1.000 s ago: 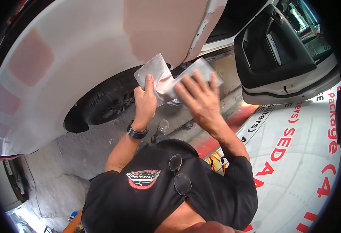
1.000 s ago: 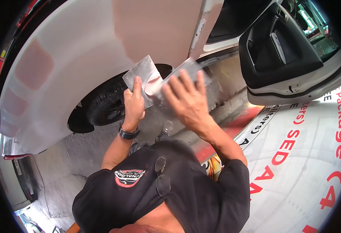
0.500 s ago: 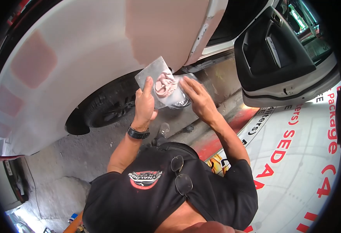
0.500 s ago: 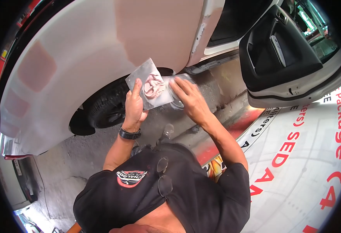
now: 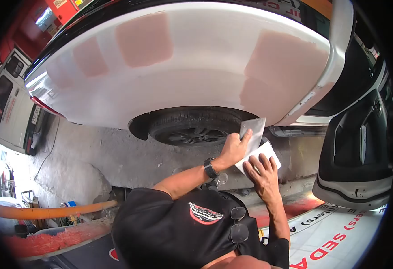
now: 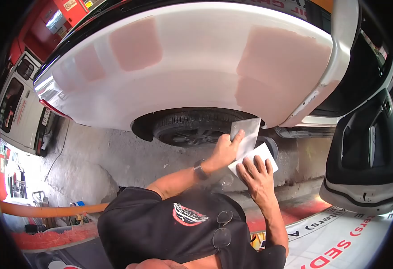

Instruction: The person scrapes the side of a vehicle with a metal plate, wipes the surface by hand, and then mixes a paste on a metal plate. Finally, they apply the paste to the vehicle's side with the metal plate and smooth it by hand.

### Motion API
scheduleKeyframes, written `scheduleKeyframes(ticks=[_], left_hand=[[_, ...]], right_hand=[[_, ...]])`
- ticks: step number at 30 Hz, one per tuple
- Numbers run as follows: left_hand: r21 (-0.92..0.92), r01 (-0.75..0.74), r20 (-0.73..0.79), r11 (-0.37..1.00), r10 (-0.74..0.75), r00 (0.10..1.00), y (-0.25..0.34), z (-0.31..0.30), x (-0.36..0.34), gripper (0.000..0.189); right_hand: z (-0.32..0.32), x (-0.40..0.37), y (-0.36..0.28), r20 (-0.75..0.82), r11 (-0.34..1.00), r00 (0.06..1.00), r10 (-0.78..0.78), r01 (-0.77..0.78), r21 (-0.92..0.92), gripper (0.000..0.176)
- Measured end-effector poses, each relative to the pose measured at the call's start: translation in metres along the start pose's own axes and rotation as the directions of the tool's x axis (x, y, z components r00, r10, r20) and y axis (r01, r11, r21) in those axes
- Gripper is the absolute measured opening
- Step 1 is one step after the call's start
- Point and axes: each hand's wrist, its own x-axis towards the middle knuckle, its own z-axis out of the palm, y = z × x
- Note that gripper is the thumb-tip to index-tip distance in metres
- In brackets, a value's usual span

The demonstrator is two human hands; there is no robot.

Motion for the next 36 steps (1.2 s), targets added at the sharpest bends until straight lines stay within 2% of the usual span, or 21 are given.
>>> scheduleKeyframes(ticks=[2,4,7,9,10,13,15,17,18,19,21,23,25,27,28,29,30,31,33,34,36], left_hand=[[-0.484,0.165,0.038,0.859,-0.167,0.985,0.033,-0.024,0.000,0.052],[-0.772,0.135,0.024,0.622,-0.183,0.983,0.038,-0.031,0.011,0.051],[-0.721,0.117,0.061,0.683,-0.105,0.993,0.036,-0.030,0.006,0.047],[-0.790,0.205,0.230,0.578,-0.032,0.973,0.011,-0.005,0.004,0.041],[-0.917,0.321,0.320,0.239,-0.044,0.947,0.027,0.007,-0.006,0.037],[-0.942,0.186,0.195,0.280,0.003,0.981,0.025,0.021,-0.009,0.033],[-0.922,0.258,0.263,0.288,-0.023,0.965,0.027,0.009,-0.011,0.035],[-0.902,0.349,0.346,0.252,-0.060,0.936,0.039,-0.010,-0.017,0.036],[-0.886,0.429,0.436,0.176,0.001,0.900,0.044,-0.013,-0.019,0.041],[-0.810,0.584,0.585,0.056,-0.009,0.811,0.046,-0.010,-0.020,0.042],[-0.440,0.897,0.819,-0.033,0.396,0.416,-0.010,0.025,-0.009,0.038],[-0.512,0.858,0.840,-0.034,0.187,0.509,-0.008,0.033,-0.026,0.036],[-0.640,0.768,0.765,-0.044,0.057,0.641,-0.013,0.037,-0.013,0.038],[-0.762,0.634,0.645,0.133,0.063,0.762,0.024,-0.001,-0.017,0.043],[-0.779,0.536,0.574,0.324,0.025,0.819,0.026,-0.007,-0.017,0.041],[-0.744,0.436,0.515,0.506,0.018,0.857,0.028,-0.008,-0.017,0.041],[-0.500,0.280,0.479,0.820,-0.008,0.878,0.030,-0.018,-0.014,0.043],[-0.174,0.060,0.461,0.983,0.027,0.887,0.030,-0.023,-0.014,0.050],[-0.421,-0.056,0.177,0.906,0.142,0.974,0.042,-0.010,-0.028,0.066],[-0.175,-0.017,0.188,0.984,0.051,0.981,0.034,-0.017,-0.021,0.068],[-0.134,-0.067,0.010,0.989,0.069,0.998,0.034,-0.016,-0.018,0.071]], right_hand=[[-0.003,-0.009,0.014,0.020,0.988,0.996,0.085,-0.087,0.129,0.045],[-0.017,-0.011,0.019,-0.069,0.942,0.978,0.198,-0.170,0.290,0.048],[-0.040,-0.005,0.016,-0.391,0.828,0.859,0.332,-0.067,0.556,0.057],[-0.046,0.012,0.004,-0.522,0.854,0.793,0.313,0.006,0.521,0.063],[-0.044,0.019,0.000,-0.579,0.856,0.762,0.288,0.066,0.513,0.066],[-0.016,0.013,0.000,-0.430,0.923,0.866,0.257,-0.088,0.374,0.069],[0.001,-0.001,0.013,-0.327,0.914,0.901,0.286,-0.155,0.374,0.067],[0.033,-0.028,0.044,-0.175,0.983,0.972,0.155,-0.133,0.128,0.064],[0.048,-0.042,0.049,-0.109,0.946,0.966,0.235,-0.202,0.256,0.055],[0.043,-0.035,0.047,-0.201,0.861,0.913,0.354,-0.235,0.452,0.051],[0.023,-0.027,0.032,-0.252,0.577,0.746,0.616,-0.209,0.790,0.044],[-0.010,-0.025,0.028,-0.234,0.548,0.731,0.641,-0.223,0.806,0.037],[-0.041,-0.022,0.017,-0.455,0.799,0.798,0.395,-0.053,0.600,0.031],[-0.066,-0.019,0.013,-0.473,0.785,0.798,0.373,0.000,0.619,0.030],[-0.082,-0.005,0.014,-0.484,0.907,0.840,0.245,-0.021,0.422,0.034],[-0.063,-0.008,0.036,-0.486,0.937,0.831,0.269,-0.108,0.333,0.040],[-0.067,0.006,0.036,-0.433,0.977,0.880,0.196,-0.211,0.014,0.038],[-0.070,0.020,0.037,-0.390,0.972,0.919,0.059,-0.142,-0.187,0.043],[-0.051,0.017,0.040,-0.210,1.000,0.977,0.024,-0.027,-0.013,0.043],[-0.033,0.012,0.035,-0.184,0.999,0.983,-0.007,0.001,-0.034,0.046],[-0.015,0.007,0.022,-0.049,0.995,0.995,-0.093,0.090,-0.052,0.053]])
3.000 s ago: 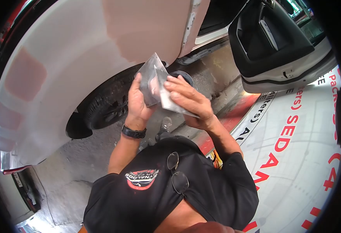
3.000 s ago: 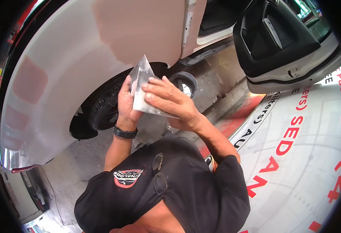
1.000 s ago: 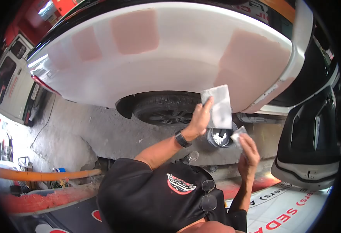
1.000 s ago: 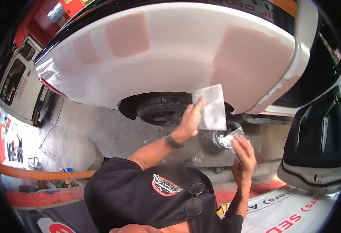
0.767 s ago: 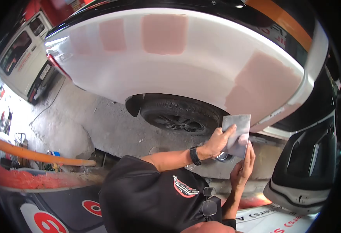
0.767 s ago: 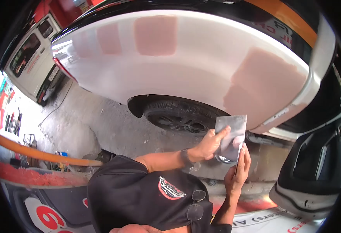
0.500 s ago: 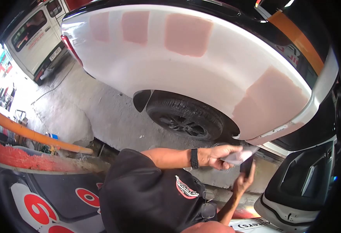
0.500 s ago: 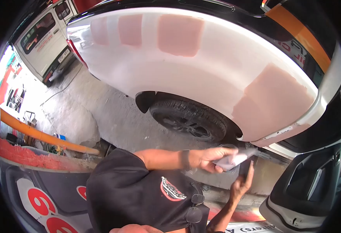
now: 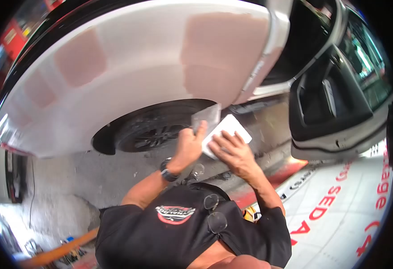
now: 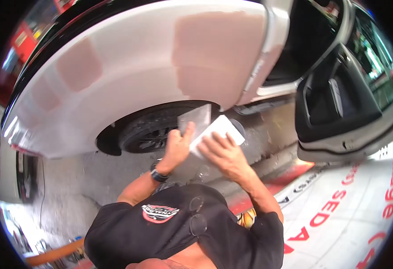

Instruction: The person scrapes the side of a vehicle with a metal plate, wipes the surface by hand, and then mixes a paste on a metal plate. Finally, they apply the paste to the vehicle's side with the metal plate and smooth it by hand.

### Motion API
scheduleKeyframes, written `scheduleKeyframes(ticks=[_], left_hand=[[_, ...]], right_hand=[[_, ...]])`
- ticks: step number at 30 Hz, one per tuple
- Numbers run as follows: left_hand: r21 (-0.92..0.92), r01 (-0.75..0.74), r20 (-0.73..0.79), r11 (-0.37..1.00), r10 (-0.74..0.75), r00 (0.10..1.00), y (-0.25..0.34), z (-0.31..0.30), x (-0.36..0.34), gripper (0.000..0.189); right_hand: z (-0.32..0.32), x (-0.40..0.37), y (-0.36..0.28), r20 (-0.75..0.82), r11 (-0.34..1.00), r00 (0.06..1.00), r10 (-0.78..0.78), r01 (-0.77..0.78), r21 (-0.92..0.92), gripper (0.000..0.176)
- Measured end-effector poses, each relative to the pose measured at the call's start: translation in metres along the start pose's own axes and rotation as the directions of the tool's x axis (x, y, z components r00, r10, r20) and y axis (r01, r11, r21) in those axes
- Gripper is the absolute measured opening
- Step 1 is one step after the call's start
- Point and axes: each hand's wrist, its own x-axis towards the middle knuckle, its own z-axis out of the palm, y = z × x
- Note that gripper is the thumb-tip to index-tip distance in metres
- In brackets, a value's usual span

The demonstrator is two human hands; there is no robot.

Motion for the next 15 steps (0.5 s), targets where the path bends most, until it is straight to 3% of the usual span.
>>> scheduleKeyframes(ticks=[2,4,5,6,7,10,11,14,15], left_hand=[[0.093,0.049,-0.051,0.994,-0.044,0.998,-0.010,-0.007,0.007,0.074],[-0.079,0.050,-0.137,0.996,-0.061,0.989,-0.012,-0.009,0.018,0.072],[-0.147,0.257,-0.011,0.955,-0.261,0.965,-0.003,-0.027,0.025,0.057],[-0.495,0.267,0.022,0.827,-0.296,0.955,0.023,-0.026,0.029,0.050],[-0.775,0.250,0.062,0.581,-0.323,0.944,0.041,-0.024,0.031,0.047],[-0.793,0.342,0.293,0.504,-0.176,0.940,0.001,-0.016,0.041,0.047],[-0.859,0.385,0.356,0.337,-0.145,0.923,0.012,-0.006,0.032,0.048],[-0.819,0.552,0.558,0.159,-0.008,0.830,0.018,0.008,0.021,0.047],[-0.789,0.590,0.597,0.172,-0.011,0.802,0.024,0.009,0.017,0.048]], right_hand=[[0.004,0.001,-0.013,0.025,0.999,0.999,-0.048,0.048,0.014,0.049],[0.001,-0.007,-0.007,0.041,0.997,0.997,-0.067,0.065,0.048,0.046],[-0.003,-0.009,-0.001,0.002,0.990,1.000,-0.017,0.017,0.143,0.045],[-0.014,-0.011,0.005,-0.045,0.972,0.998,0.047,-0.035,0.231,0.046],[-0.028,-0.011,0.007,-0.086,0.944,0.990,0.110,-0.077,0.321,0.048],[-0.052,0.000,0.001,-0.360,0.862,0.916,0.180,0.030,0.507,0.054],[-0.056,0.008,-0.006,-0.431,0.822,0.876,0.217,0.074,0.564,0.053],[-0.056,0.028,-0.016,-0.456,0.802,0.880,0.136,0.173,0.572,0.055],[-0.039,0.027,-0.013,-0.446,0.858,0.890,0.096,0.153,0.490,0.052]])
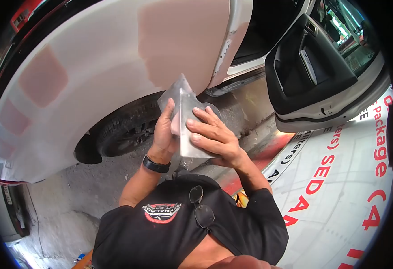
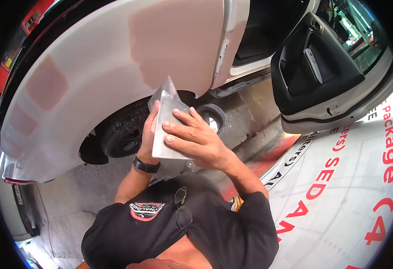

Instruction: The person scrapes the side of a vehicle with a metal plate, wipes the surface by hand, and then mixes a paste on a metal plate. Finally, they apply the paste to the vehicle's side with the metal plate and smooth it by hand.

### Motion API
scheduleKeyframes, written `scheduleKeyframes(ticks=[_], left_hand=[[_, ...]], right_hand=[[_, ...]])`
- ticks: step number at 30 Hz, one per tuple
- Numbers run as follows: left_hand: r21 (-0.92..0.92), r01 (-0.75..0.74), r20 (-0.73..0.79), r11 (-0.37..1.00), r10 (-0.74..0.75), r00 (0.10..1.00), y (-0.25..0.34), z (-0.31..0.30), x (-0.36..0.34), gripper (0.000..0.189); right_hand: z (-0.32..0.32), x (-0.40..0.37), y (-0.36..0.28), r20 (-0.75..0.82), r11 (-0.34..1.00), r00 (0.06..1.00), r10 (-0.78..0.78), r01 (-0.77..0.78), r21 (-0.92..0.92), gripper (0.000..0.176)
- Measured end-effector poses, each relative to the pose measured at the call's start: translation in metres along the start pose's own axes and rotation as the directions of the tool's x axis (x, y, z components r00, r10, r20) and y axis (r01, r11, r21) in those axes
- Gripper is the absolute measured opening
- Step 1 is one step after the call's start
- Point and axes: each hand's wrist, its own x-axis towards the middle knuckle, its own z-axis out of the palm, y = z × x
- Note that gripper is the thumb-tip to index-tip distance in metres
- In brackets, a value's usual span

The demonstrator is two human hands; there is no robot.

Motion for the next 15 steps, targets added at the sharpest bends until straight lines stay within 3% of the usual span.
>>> scheduleKeyframes(ticks=[3,6,8,9,10,11,12,13,14,15], left_hand=[[0.228,-0.172,-0.142,0.958,0.208,0.968,-0.004,-0.009,0.000,0.043],[0.211,-0.130,-0.193,0.969,0.171,0.966,0.002,-0.019,-0.005,0.036],[0.033,-0.077,-0.272,0.997,0.083,0.959,0.003,0.002,-0.008,0.035],[-0.236,0.197,0.035,0.952,-0.195,0.980,0.006,-0.026,-0.005,0.038],[-0.257,0.408,0.143,0.876,-0.383,0.913,0.005,-0.036,-0.001,0.039],[-0.261,0.443,0.143,0.857,-0.420,0.896,-0.003,-0.049,0.002,0.038],[-0.263,0.478,0.142,0.838,-0.456,0.878,-0.011,-0.057,0.003,0.038],[-0.207,0.367,-0.099,0.907,-0.393,0.914,-0.010,-0.054,0.000,0.037],[-0.111,0.282,-0.243,0.953,-0.302,0.922,-0.007,-0.044,0.001,0.036],[-0.032,0.232,-0.260,0.972,-0.232,0.937,-0.006,-0.032,-0.002,0.035]], right_hand=[[-0.001,-0.024,0.026,0.076,0.942,0.987,0.143,-0.112,-0.315,0.051],[-0.010,-0.054,0.056,0.142,0.798,0.936,0.322,-0.187,-0.573,0.053],[0.003,-0.072,0.068,0.066,0.885,0.920,0.387,-0.350,-0.308,0.057],[0.009,-0.076,0.069,0.003,0.912,0.922,0.388,-0.384,-0.146,0.058],[0.011,-0.070,0.061,-0.055,0.919,0.917,0.394,-0.394,0.023,0.058],[0.009,-0.062,0.052,-0.113,0.906,0.909,0.402,-0.377,0.191,0.059],[0.006,-0.046,0.033,-0.164,0.921,0.923,0.348,-0.304,0.243,0.060],[0.002,-0.042,0.023,-0.179,0.940,0.939,0.292,-0.247,0.236,0.060],[0.000,-0.039,0.015,-0.196,0.954,0.951,0.241,-0.194,0.229,0.059],[-0.004,-0.034,0.011,-0.264,0.973,0.950,0.165,-0.114,0.199,0.055]])
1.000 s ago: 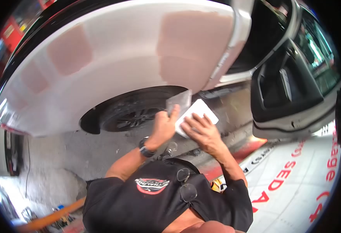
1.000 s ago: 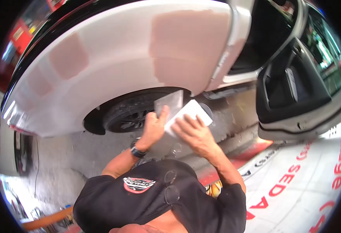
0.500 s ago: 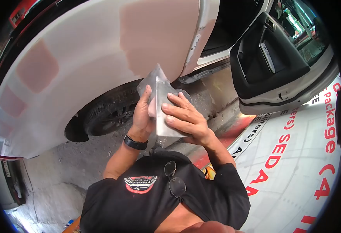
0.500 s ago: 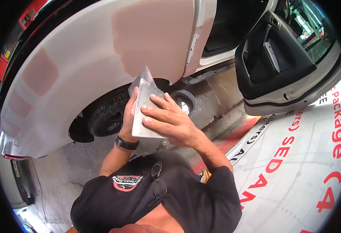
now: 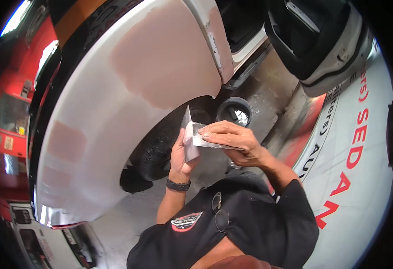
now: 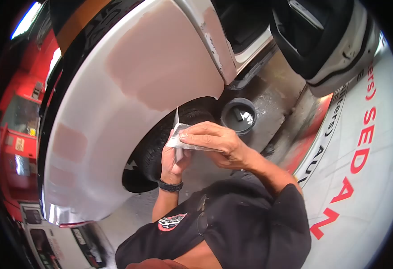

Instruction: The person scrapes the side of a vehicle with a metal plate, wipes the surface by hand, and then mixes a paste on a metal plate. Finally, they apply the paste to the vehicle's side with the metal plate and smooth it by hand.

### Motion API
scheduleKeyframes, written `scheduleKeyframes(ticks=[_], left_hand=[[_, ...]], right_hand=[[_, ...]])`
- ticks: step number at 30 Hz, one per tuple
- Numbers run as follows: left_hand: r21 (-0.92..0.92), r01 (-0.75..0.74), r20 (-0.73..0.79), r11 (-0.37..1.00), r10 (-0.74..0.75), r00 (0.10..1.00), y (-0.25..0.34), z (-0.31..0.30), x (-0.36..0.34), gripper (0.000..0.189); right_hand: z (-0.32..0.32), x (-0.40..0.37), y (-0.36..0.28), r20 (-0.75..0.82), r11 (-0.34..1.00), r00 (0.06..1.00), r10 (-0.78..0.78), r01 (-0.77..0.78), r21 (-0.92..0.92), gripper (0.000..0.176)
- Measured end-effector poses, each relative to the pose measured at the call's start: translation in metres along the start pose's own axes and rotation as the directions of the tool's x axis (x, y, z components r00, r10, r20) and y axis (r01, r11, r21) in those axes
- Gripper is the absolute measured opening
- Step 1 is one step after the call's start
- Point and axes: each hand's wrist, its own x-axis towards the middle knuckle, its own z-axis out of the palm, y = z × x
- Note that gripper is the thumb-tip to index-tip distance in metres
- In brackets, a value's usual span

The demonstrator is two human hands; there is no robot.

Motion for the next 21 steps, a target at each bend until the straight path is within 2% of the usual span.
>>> scheduleKeyframes(ticks=[1,3,4,5,8,9,11,12,13,15,17,19,20,21], left_hand=[[0.060,-0.071,-0.004,0.996,0.071,0.997,-0.001,0.009,-0.005,0.034],[0.456,-0.210,-0.046,0.865,0.259,0.965,0.000,0.008,-0.010,0.036],[0.623,-0.257,-0.031,0.739,0.352,0.936,-0.001,0.006,-0.012,0.038],[0.746,-0.303,-0.019,0.594,0.473,0.881,-0.004,-0.002,-0.010,0.038],[0.934,-0.308,0.090,0.179,0.718,0.690,-0.013,-0.009,0.000,0.061],[0.944,-0.292,0.091,0.153,0.730,0.678,-0.011,-0.008,0.003,0.059],[0.959,-0.259,0.087,0.114,0.751,0.655,-0.004,-0.012,0.008,0.057],[0.967,-0.218,0.231,-0.132,0.816,0.530,0.002,-0.031,0.018,0.053],[0.936,-0.341,0.139,0.088,0.798,0.586,0.013,-0.016,0.016,0.048],[0.689,-0.508,-0.051,0.517,0.734,0.677,0.034,0.016,0.012,0.045],[0.481,-0.588,-0.004,0.650,0.672,0.740,0.049,0.012,0.022,0.047],[0.438,-0.506,-0.006,0.743,0.565,0.825,0.052,-0.003,0.033,0.047],[0.286,-0.506,0.016,0.814,0.523,0.852,0.049,-0.005,0.041,0.047],[0.067,-0.375,0.065,0.925,0.370,0.927,0.042,-0.007,0.043,0.045]], right_hand=[[-0.006,0.003,0.001,0.012,0.992,1.000,-0.016,0.017,-0.129,0.052],[-0.024,0.007,0.010,0.061,0.922,0.998,-0.028,0.050,-0.383,0.047],[-0.023,0.000,0.025,0.099,0.758,0.995,-0.005,0.069,-0.649,0.042],[-0.024,0.000,0.028,0.199,0.584,0.977,0.073,0.120,-0.803,0.042],[-0.004,-0.024,0.047,0.409,0.660,0.912,0.020,0.295,-0.690,0.048],[0.000,-0.030,0.042,0.459,0.719,0.888,0.016,0.309,-0.623,0.048],[0.009,-0.042,0.041,0.530,0.735,0.848,0.020,0.347,-0.582,0.046],[0.010,-0.046,0.041,0.570,0.737,0.820,0.056,0.351,-0.578,0.044],[0.006,-0.049,0.046,0.569,0.780,0.818,0.084,0.301,-0.548,0.043],[0.000,-0.054,0.054,0.568,0.856,0.810,0.144,0.186,-0.482,0.043],[-0.012,-0.027,0.036,0.457,0.899,0.864,0.212,0.011,-0.438,0.055],[-0.015,0.010,0.014,0.303,0.945,0.936,0.180,-0.079,-0.317,0.057],[-0.008,0.020,0.011,0.206,0.966,0.971,0.118,-0.064,-0.250,0.057],[0.001,0.031,0.009,0.177,0.975,0.981,0.076,-0.036,-0.219,0.057]])
